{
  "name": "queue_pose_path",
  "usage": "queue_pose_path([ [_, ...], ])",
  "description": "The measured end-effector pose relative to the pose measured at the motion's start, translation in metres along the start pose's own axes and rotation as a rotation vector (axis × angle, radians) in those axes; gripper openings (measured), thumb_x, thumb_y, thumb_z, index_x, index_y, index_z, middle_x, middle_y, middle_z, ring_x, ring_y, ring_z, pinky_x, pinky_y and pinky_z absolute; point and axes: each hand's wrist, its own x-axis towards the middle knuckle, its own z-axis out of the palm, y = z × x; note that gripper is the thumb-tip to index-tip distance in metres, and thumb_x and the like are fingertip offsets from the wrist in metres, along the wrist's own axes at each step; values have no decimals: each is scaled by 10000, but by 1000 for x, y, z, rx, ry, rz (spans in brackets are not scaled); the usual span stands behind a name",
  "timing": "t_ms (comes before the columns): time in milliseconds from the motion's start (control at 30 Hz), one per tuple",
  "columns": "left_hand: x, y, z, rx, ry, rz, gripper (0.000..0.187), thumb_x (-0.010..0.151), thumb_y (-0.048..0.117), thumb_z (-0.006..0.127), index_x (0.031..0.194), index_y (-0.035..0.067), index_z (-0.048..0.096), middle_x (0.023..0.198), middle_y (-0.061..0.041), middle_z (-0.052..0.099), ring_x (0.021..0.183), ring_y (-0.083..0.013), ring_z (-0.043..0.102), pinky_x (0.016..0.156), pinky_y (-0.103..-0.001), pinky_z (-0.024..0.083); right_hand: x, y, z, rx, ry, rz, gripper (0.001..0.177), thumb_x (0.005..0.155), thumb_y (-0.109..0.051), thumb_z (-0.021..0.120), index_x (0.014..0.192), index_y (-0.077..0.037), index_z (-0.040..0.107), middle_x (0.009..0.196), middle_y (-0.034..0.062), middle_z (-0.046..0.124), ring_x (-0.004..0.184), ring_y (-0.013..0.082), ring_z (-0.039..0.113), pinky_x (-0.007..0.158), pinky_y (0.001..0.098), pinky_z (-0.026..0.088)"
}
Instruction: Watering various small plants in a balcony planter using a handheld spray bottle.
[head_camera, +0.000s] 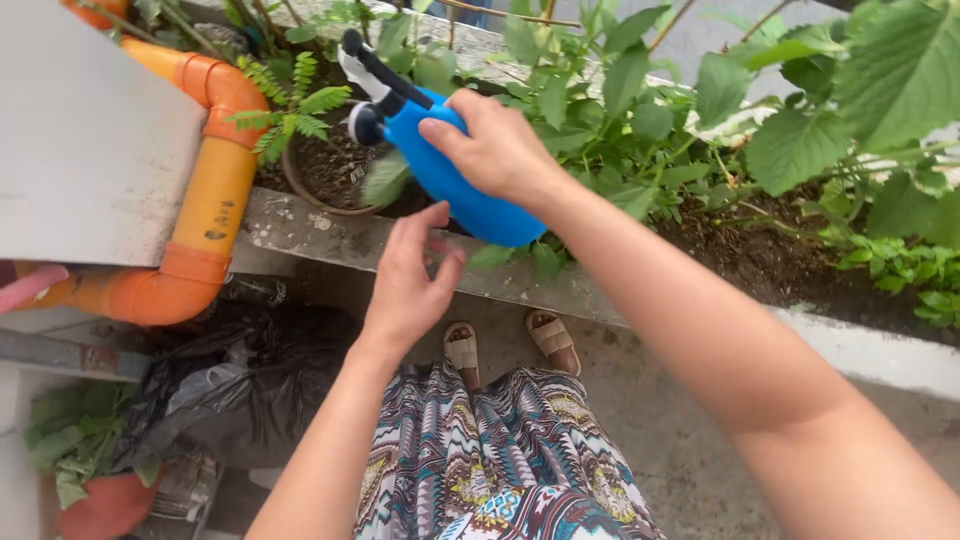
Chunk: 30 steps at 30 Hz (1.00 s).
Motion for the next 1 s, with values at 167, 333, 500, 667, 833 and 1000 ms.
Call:
queue_pose_path([
  [167,-14,-29,4,-36,36,-136,502,894,98,698,1378,56,567,1234,-106,651,925,-167,723,784,-326,566,26,-6,-18,-269,-11,-230,484,767,-464,854,988,-63,699,930,163,750,876,359,723,779,471,546],
  [333,-16,-38,4,-63,50,-208,497,896,117,688,1376,56,572,1206,-111,670,938,-177,726,801,-332,575,51,-24,-28,-458,-41,-348,547,650,-479,938,931,-72,705,901,145,748,829,375,719,762,487,553],
  [500,-14,-47,0,-100,59,-253,475,906,127,654,1368,49,578,1213,-120,690,957,-183,745,866,-335,584,69,-36,-32,-643,-107,-348,502,674,-483,926,919,-98,714,836,154,728,811,379,705,763,495,549],
  [667,-14,-56,-3,-112,69,-314,458,912,126,644,1359,45,587,1200,-116,695,972,-188,728,862,-334,582,80,-41,-27,-700,-146,-407,494,670,-468,924,934,-112,706,806,126,720,792,364,702,727,499,541],
  [833,-14,-63,-3,-122,77,-355,442,914,134,649,1342,39,595,1183,-113,701,945,-187,723,855,-331,586,93,-46,-23,-754,-154,-554,500,704,-469,914,982,-112,702,809,110,726,788,357,703,710,500,538],
  [1000,-13,-70,-3,-135,99,-349,436,914,124,648,1337,31,603,1157,-118,718,981,-185,719,860,-325,586,96,-56,-26,-842,-163,-629,436,728,-434,895,969,-123,709,804,76,738,799,346,715,726,497,542],
])
